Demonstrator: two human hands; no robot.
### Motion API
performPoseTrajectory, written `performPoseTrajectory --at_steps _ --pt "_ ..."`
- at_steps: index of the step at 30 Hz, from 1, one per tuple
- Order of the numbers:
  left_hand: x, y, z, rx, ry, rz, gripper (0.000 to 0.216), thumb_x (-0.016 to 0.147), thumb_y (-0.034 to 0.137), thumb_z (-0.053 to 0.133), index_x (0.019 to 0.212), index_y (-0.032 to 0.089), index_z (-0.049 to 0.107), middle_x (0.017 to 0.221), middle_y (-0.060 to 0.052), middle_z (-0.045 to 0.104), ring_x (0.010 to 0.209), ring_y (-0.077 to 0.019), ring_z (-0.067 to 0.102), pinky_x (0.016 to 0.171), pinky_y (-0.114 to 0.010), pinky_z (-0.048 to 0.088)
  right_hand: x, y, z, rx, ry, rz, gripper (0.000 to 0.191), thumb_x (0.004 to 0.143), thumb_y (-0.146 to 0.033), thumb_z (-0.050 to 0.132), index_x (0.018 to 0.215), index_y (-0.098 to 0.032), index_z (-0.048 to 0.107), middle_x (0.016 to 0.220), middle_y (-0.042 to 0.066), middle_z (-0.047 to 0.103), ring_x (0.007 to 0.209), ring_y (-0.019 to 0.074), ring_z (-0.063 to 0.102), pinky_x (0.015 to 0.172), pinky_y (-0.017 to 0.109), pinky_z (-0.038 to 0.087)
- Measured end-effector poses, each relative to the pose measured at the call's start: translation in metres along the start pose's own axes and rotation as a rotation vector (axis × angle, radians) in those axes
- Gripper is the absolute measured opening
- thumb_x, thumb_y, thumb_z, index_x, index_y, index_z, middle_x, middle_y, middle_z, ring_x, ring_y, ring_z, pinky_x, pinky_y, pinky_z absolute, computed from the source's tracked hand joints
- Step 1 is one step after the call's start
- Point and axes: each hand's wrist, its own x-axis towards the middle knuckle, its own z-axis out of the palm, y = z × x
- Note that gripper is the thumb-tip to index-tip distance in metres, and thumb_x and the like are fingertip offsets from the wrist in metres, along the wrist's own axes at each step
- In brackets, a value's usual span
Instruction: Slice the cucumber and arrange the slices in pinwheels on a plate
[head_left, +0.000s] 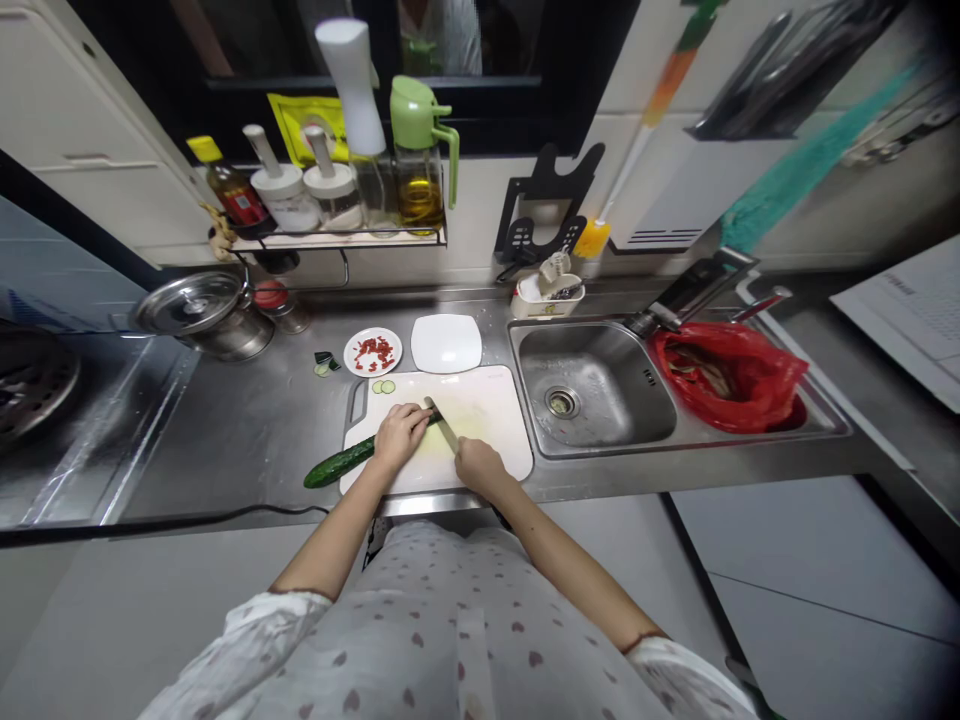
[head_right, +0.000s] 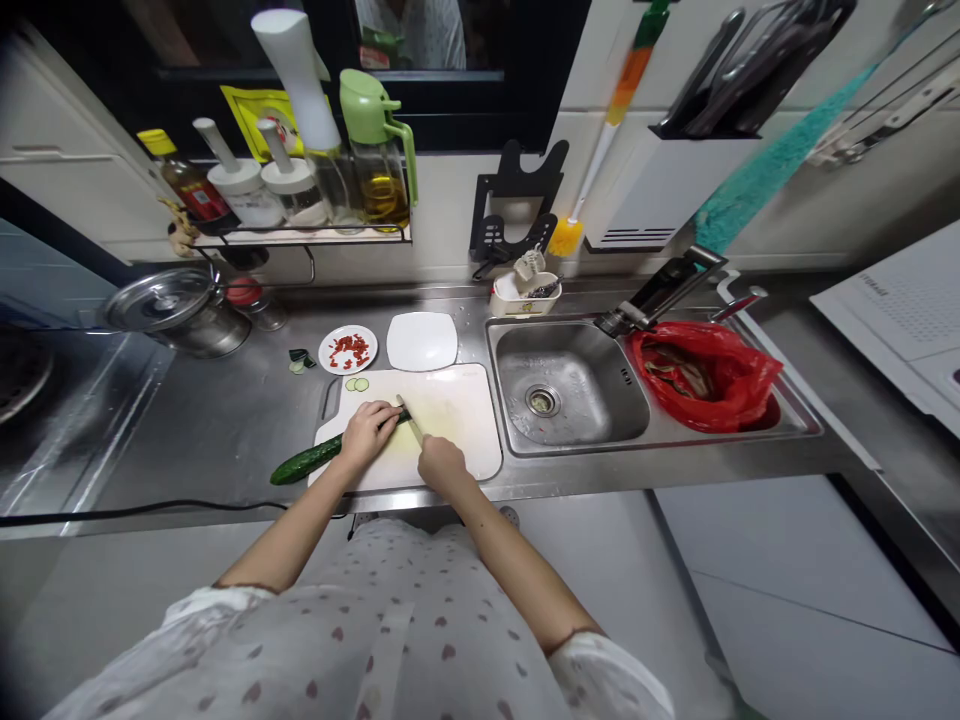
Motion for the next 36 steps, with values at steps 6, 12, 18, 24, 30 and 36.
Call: performPoseTrajectory --at_steps 6,12,18,24,30,36 --pt "-0.001 -0.003 0.002 0.002 0.006 -0.003 0.027 0.094 0.033 0.049 0.106 0.027 0.072 0.102 -0.006 0.066 0.094 -0.0202 0.055 0.083 -0.033 0.048 0.005 -0.003 0.001 -0.005 -0.013 0.004 0.032 0.090 -0.015 0.039 0.115 -0.014 0.060 0.109 0.017 0.068 0.102 0.0249 0.065 0.081 0.032 0.047" --pt "-0.001 0.000 0.001 0.013 0.010 -0.005 0.028 0.094 0.033 0.049 0.107 0.027 0.072 0.101 -0.005 0.067 0.093 -0.0199 0.055 0.083 -0.033 0.048 0.007 -0.007 -0.003 -0.012 -0.026 0.002 0.034 0.090 -0.014 0.038 0.116 -0.013 0.060 0.111 0.017 0.067 0.104 0.0252 0.064 0.082 0.032 0.047" --pt "-0.002 -0.001 0.002 0.011 -0.001 -0.015 0.028 0.094 0.034 0.049 0.109 0.027 0.072 0.102 -0.006 0.066 0.095 -0.0203 0.055 0.084 -0.034 0.049 0.010 -0.008 -0.001 -0.003 -0.008 -0.008 0.034 0.089 -0.012 0.039 0.115 -0.012 0.061 0.111 0.018 0.067 0.104 0.0259 0.064 0.081 0.032 0.047" --pt "-0.002 -0.004 0.004 0.005 -0.008 -0.023 0.028 0.094 0.034 0.050 0.109 0.028 0.072 0.103 -0.006 0.066 0.096 -0.0207 0.055 0.085 -0.034 0.049 0.013 -0.009 0.002 -0.005 0.004 0.000 0.033 0.090 -0.012 0.039 0.114 -0.012 0.061 0.111 0.017 0.068 0.105 0.0248 0.064 0.081 0.030 0.047" --pt "-0.002 -0.002 0.002 0.006 0.010 -0.009 0.028 0.094 0.034 0.049 0.110 0.027 0.071 0.102 -0.005 0.067 0.095 -0.0203 0.055 0.086 -0.033 0.048 0.014 -0.010 0.003 0.012 -0.001 0.008 0.033 0.089 -0.012 0.040 0.115 -0.012 0.061 0.110 0.016 0.068 0.104 0.0249 0.064 0.081 0.030 0.048" --pt "-0.002 -0.003 0.002 0.003 0.001 -0.007 0.028 0.094 0.034 0.049 0.109 0.026 0.072 0.102 -0.006 0.067 0.094 -0.0204 0.055 0.085 -0.033 0.048 0.018 -0.012 0.005 0.029 0.002 0.020 0.034 0.090 -0.012 0.040 0.116 -0.013 0.061 0.110 0.017 0.068 0.106 0.0247 0.064 0.082 0.030 0.047"
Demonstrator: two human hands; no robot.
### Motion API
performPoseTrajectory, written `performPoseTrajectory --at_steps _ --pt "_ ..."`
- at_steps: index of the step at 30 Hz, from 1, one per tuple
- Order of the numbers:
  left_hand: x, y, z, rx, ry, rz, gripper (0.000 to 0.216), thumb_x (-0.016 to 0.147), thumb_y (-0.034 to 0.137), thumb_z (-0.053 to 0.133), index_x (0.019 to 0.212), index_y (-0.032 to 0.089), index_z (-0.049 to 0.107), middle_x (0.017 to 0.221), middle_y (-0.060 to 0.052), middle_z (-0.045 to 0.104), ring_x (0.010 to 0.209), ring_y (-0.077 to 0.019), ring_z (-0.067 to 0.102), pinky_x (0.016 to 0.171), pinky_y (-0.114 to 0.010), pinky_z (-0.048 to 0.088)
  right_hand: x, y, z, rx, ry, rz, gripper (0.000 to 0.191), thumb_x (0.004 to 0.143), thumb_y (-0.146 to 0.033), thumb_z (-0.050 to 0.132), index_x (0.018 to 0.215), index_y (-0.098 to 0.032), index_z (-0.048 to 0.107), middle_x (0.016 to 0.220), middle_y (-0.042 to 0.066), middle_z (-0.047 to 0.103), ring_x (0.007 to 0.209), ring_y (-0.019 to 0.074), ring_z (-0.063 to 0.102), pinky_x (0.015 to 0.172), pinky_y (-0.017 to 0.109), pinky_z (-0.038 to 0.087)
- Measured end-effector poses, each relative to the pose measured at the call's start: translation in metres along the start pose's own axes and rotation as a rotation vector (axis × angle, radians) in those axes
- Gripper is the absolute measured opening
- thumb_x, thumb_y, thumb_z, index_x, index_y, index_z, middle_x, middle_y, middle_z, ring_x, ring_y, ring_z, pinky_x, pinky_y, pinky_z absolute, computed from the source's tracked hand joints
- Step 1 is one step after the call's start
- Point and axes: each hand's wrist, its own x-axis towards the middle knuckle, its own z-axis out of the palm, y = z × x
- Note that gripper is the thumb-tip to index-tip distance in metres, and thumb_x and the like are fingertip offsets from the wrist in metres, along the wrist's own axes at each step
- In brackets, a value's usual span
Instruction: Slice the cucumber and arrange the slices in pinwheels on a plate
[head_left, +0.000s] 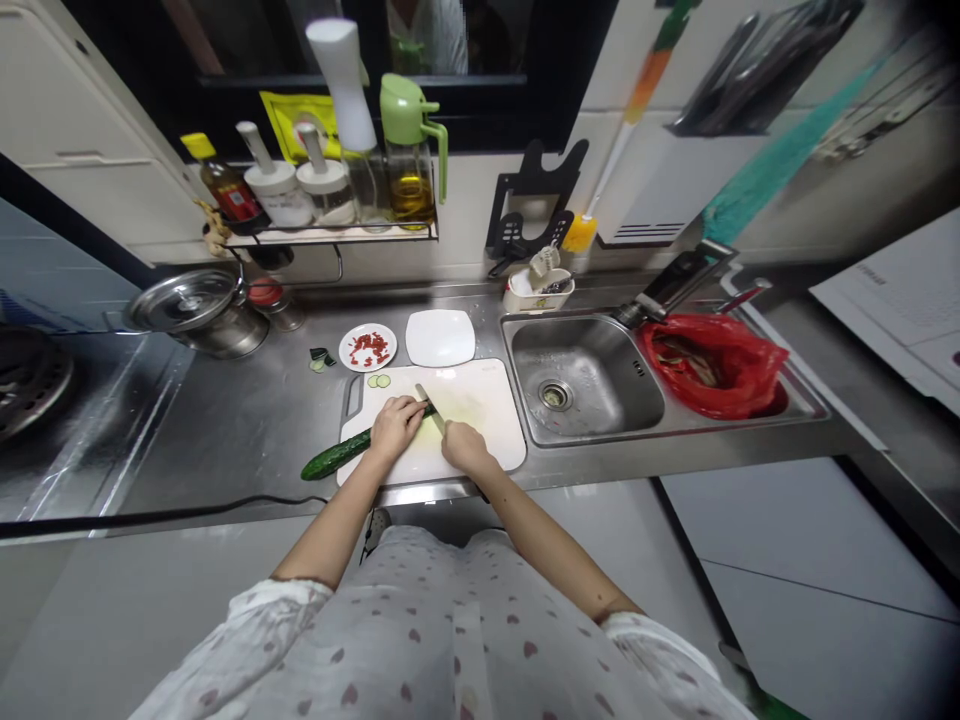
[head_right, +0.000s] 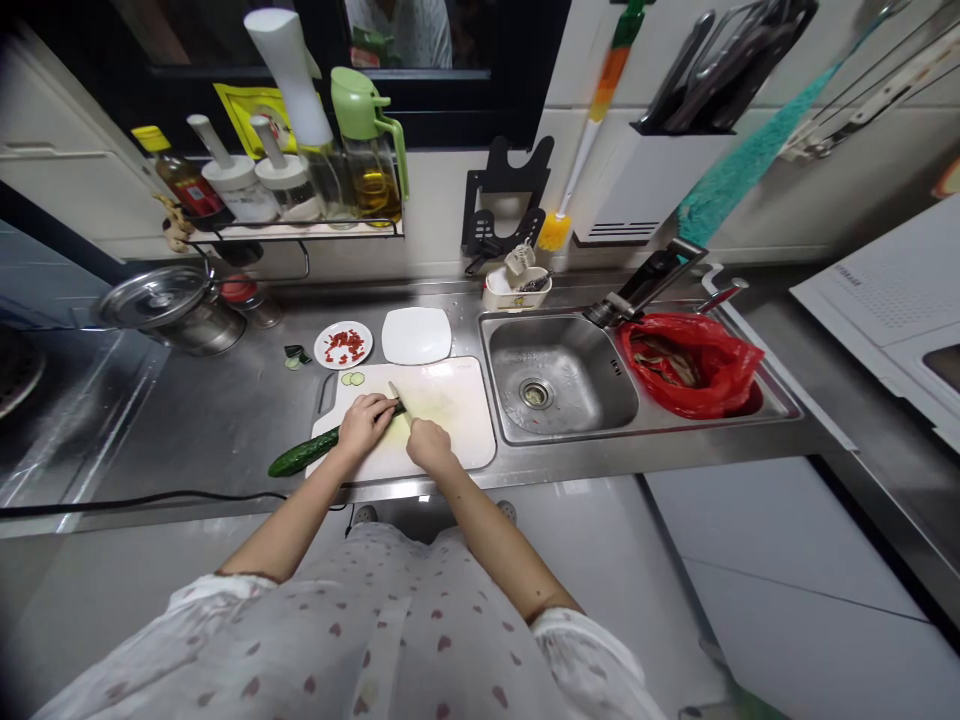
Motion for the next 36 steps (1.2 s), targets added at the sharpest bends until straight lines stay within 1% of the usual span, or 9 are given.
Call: performPoseTrajectory --at_steps 6,13,16,22,25,31,36 --pt "0.000 -0.001 0.000 -0.002 -0.005 -0.007 0.029 0.094 0.035 0.048 0.110 0.027 0.071 0.102 -0.006 0.067 0.094 -0.0207 0.056 0.086 -0.034 0.048 0.004 -0.002 0.002 -0.003 -0.006 0.016 0.034 0.090 -0.011 0.041 0.117 -0.013 0.061 0.112 0.017 0.068 0.107 0.0254 0.064 0.082 0.031 0.047" --pt "0.001 0.001 0.000 0.006 -0.001 -0.016 0.028 0.094 0.035 0.049 0.108 0.028 0.072 0.101 -0.005 0.067 0.095 -0.0206 0.055 0.084 -0.034 0.048 -0.005 -0.002 -0.004 -0.012 -0.029 0.012 0.034 0.089 -0.012 0.041 0.118 -0.013 0.060 0.114 0.017 0.067 0.107 0.0255 0.063 0.082 0.031 0.047" --pt "0.001 0.001 0.000 0.005 -0.005 -0.022 0.028 0.094 0.034 0.048 0.108 0.027 0.072 0.101 -0.006 0.067 0.094 -0.0204 0.055 0.084 -0.034 0.048 -0.012 0.003 -0.002 -0.019 -0.042 0.020 0.034 0.089 -0.012 0.041 0.117 -0.014 0.060 0.113 0.017 0.067 0.106 0.0254 0.064 0.081 0.032 0.047" --pt "0.001 0.002 -0.002 -0.011 -0.017 -0.028 0.028 0.095 0.035 0.048 0.109 0.028 0.071 0.101 -0.006 0.066 0.095 -0.0203 0.055 0.084 -0.034 0.048 -0.028 0.019 0.011 -0.050 -0.023 0.029 0.031 0.090 -0.014 0.039 0.112 -0.013 0.061 0.107 0.018 0.068 0.101 0.0255 0.066 0.079 0.032 0.047" --pt "0.002 0.003 -0.003 -0.018 -0.013 -0.034 0.028 0.095 0.034 0.048 0.109 0.028 0.071 0.100 -0.006 0.066 0.096 -0.0205 0.055 0.085 -0.034 0.048 -0.032 0.023 0.014 -0.062 -0.037 0.036 0.030 0.090 -0.014 0.039 0.111 -0.013 0.061 0.107 0.018 0.068 0.100 0.0257 0.066 0.078 0.033 0.047" --pt "0.002 0.004 -0.005 -0.018 -0.015 -0.035 0.026 0.094 0.033 0.049 0.108 0.027 0.072 0.101 -0.005 0.066 0.095 -0.0207 0.055 0.084 -0.034 0.048 -0.036 0.026 0.011 -0.079 -0.060 0.037 0.030 0.091 -0.014 0.039 0.110 -0.014 0.061 0.106 0.016 0.068 0.100 0.0245 0.065 0.078 0.031 0.046" --pt "0.002 0.006 -0.006 -0.022 -0.018 -0.044 0.027 0.094 0.033 0.049 0.107 0.026 0.071 0.102 -0.005 0.067 0.094 -0.0207 0.056 0.085 -0.034 0.047 -0.040 0.033 0.005 -0.100 -0.012 0.038 0.030 0.092 -0.017 0.037 0.108 -0.016 0.062 0.105 0.015 0.069 0.099 0.0246 0.066 0.076 0.031 0.045"
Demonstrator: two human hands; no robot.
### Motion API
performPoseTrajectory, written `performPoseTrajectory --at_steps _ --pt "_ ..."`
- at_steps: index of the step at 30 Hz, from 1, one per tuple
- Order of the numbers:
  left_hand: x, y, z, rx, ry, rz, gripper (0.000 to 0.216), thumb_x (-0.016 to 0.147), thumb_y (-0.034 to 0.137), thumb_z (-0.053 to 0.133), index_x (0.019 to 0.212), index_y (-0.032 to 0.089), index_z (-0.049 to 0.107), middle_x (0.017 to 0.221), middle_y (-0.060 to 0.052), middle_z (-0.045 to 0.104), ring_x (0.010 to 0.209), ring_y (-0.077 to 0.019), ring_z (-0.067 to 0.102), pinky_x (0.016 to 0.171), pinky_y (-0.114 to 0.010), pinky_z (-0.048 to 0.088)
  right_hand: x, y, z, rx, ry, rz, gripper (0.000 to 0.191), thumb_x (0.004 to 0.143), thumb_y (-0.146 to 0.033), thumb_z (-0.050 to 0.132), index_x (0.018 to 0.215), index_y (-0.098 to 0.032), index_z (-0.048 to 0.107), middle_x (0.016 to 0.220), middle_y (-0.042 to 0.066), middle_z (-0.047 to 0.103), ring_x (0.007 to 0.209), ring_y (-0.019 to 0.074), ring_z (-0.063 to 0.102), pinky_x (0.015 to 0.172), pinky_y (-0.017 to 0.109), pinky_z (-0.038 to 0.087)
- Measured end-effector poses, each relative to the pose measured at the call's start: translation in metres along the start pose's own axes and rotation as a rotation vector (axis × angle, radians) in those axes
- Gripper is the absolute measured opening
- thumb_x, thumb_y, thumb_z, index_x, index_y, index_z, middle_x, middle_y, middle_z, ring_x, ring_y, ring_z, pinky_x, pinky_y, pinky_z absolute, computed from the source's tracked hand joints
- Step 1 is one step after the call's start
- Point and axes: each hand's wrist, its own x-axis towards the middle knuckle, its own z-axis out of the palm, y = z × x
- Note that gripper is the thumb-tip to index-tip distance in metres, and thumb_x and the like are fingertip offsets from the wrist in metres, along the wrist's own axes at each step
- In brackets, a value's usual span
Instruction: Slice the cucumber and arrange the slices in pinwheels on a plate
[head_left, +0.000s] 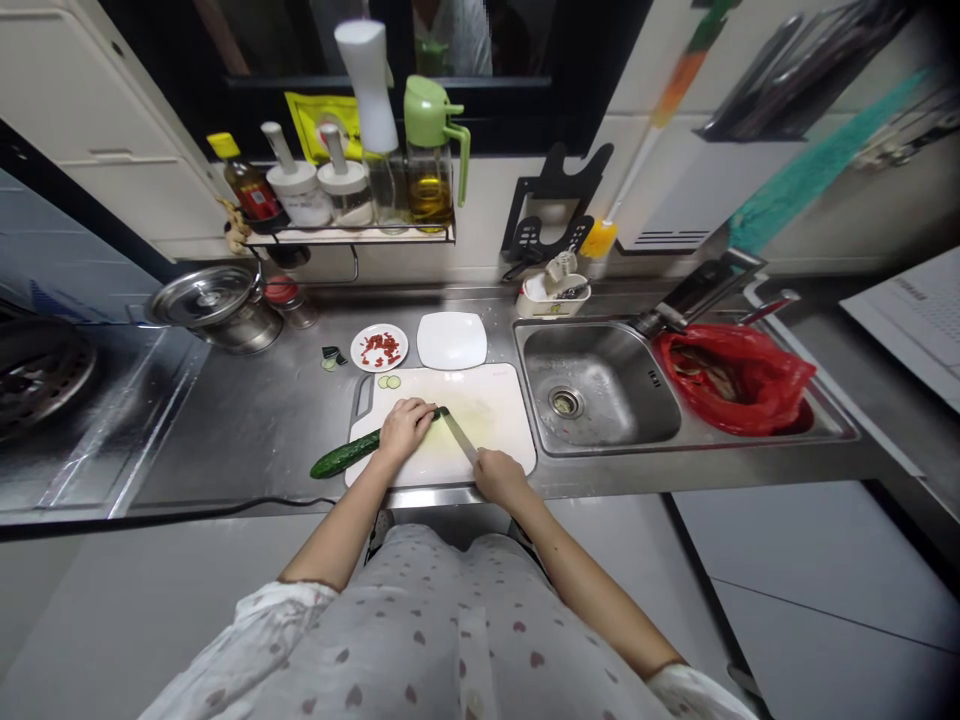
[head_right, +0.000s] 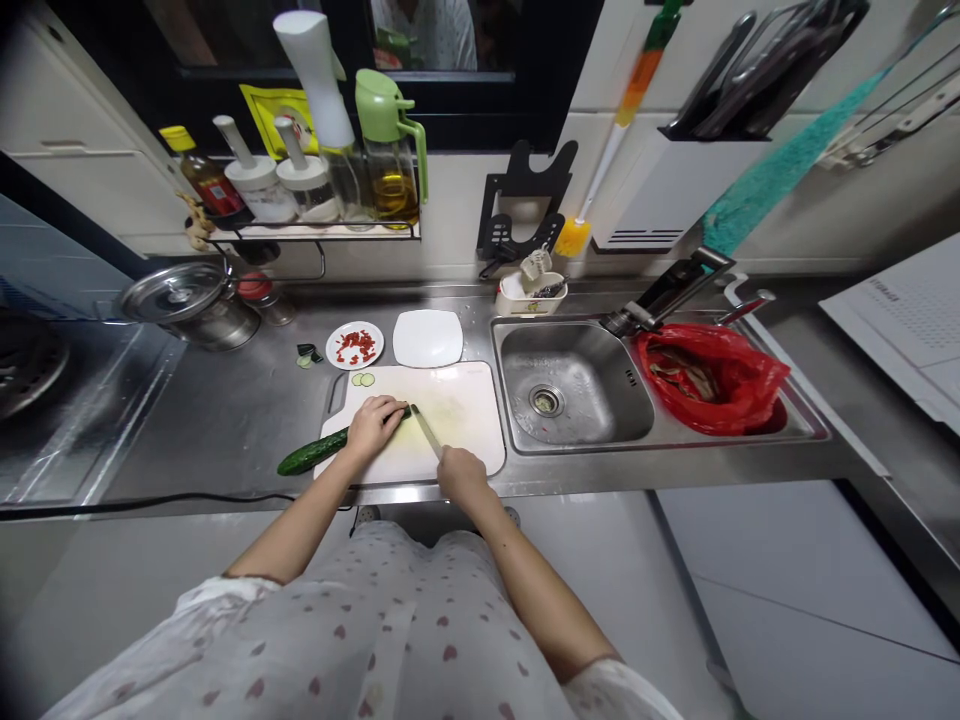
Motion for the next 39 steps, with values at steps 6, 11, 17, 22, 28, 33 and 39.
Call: performPoseTrajectory --at_steps 6,11,17,22,28,33,39 --pt "0.002 -0.001 -0.001 -0.019 -0.007 -0.040 0.028 0.093 0.036 0.050 0.112 0.024 0.067 0.106 -0.006 0.070 0.098 -0.0227 0.059 0.088 -0.037 0.047 -0.002 0.011 -0.003 -0.081 0.111 0.095 0.032 0.098 -0.023 0.033 0.117 -0.020 0.059 0.098 0.013 0.070 0.094 0.0238 0.067 0.075 0.031 0.043" --pt "0.001 0.003 -0.004 -0.032 0.007 -0.058 0.029 0.094 0.039 0.049 0.112 0.024 0.067 0.105 -0.007 0.070 0.100 -0.0224 0.060 0.090 -0.037 0.047 -0.005 0.014 -0.004 -0.072 0.190 0.092 0.033 0.099 -0.031 0.036 0.125 -0.025 0.055 0.104 0.010 0.069 0.096 0.0223 0.065 0.077 0.029 0.040" --pt "0.001 0.014 -0.010 -0.065 0.101 -0.175 0.033 0.097 0.037 0.042 0.114 0.023 0.066 0.111 -0.007 0.067 0.106 -0.0223 0.058 0.094 -0.036 0.046 -0.006 0.013 -0.005 -0.095 0.272 0.100 0.038 0.093 -0.030 0.051 0.130 -0.022 0.052 0.108 0.009 0.067 0.099 0.0224 0.062 0.080 0.029 0.039" --pt "0.008 0.027 -0.015 -0.105 0.027 -0.154 0.033 0.094 0.042 0.047 0.114 0.025 0.068 0.115 -0.007 0.065 0.110 -0.0227 0.055 0.098 -0.037 0.044 -0.004 0.015 -0.001 -0.134 0.356 0.049 0.045 0.089 -0.029 0.058 0.133 -0.020 0.051 0.106 0.010 0.066 0.101 0.0236 0.059 0.083 0.031 0.037" --pt "0.018 0.041 -0.019 -0.055 -0.133 -0.096 0.030 0.091 0.043 0.051 0.110 0.030 0.070 0.122 -0.005 0.062 0.121 -0.0256 0.047 0.111 -0.050 0.025 -0.002 0.019 0.002 -0.160 0.383 -0.001 0.047 0.088 -0.029 0.060 0.134 -0.020 0.051 0.105 0.010 0.066 0.100 0.0238 0.057 0.084 0.031 0.035" --pt "0.025 0.046 -0.018 -0.113 -0.198 -0.075 0.021 0.085 0.034 0.060 0.102 0.028 0.071 0.117 -0.004 0.063 0.117 -0.0246 0.049 0.110 -0.048 0.027 -0.004 0.024 0.004 -0.163 0.381 -0.001 0.047 0.088 -0.029 0.062 0.132 -0.020 0.052 0.105 0.009 0.065 0.099 0.0236 0.056 0.084 0.032 0.035" --pt "0.027 0.055 -0.018 -0.210 -0.157 -0.126 0.012 0.082 0.029 0.063 0.091 0.023 0.069 0.100 -0.005 0.067 0.103 -0.0230 0.057 0.095 -0.039 0.041 -0.005 0.029 0.008 -0.134 0.389 0.017 0.044 0.088 -0.029 0.060 0.131 -0.019 0.053 0.104 0.008 0.066 0.097 0.0223 0.057 0.084 0.031 0.035"
